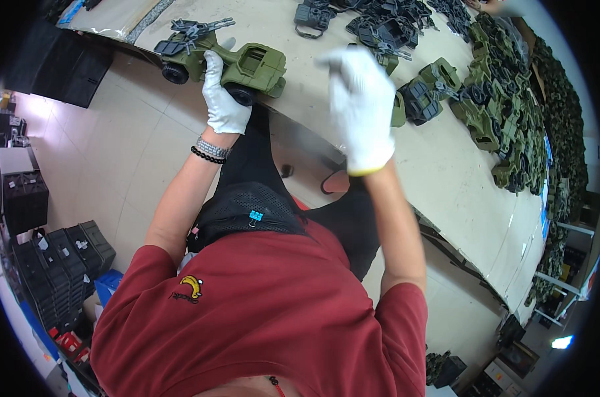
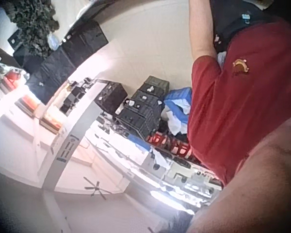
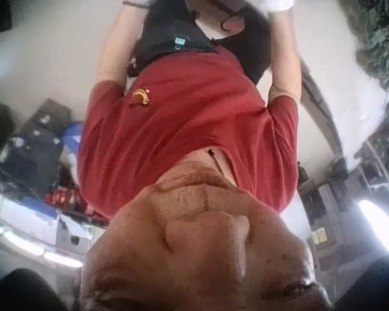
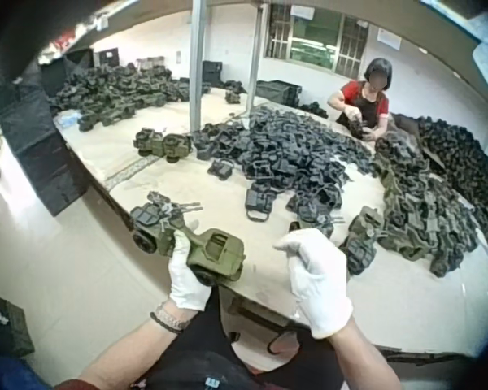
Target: Assembling plastic toy military trucks by attaching wheels, chassis components, and upper body parts.
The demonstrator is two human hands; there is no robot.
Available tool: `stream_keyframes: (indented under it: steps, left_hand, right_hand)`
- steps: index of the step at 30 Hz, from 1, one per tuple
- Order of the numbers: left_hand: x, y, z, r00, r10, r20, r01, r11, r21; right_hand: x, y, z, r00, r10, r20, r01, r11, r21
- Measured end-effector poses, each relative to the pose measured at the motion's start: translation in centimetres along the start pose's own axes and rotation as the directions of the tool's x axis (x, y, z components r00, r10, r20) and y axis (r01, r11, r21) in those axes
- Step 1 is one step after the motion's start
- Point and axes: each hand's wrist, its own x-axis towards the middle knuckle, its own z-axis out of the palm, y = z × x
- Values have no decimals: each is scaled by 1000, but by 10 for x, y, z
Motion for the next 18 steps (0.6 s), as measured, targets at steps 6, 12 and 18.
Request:
stream_keyframes:
  steps: [6, 12, 18]
  left_hand:
    - [1, 2, -1, 999, -39, -3, 39, 999, -1]
    - [1, 8, -1, 994, -100, -50, 96, 993, -64]
    - [0, 11, 0, 989, -129, -70, 120, 986, -118]
  right_hand:
    - [133, 78, 45, 871, -79, 484, 341, 807, -482]
    - [127, 118, 87, 678, 46, 734, 471, 740, -481]
    - [84, 64, 85, 655, 122, 745, 413, 768, -489]
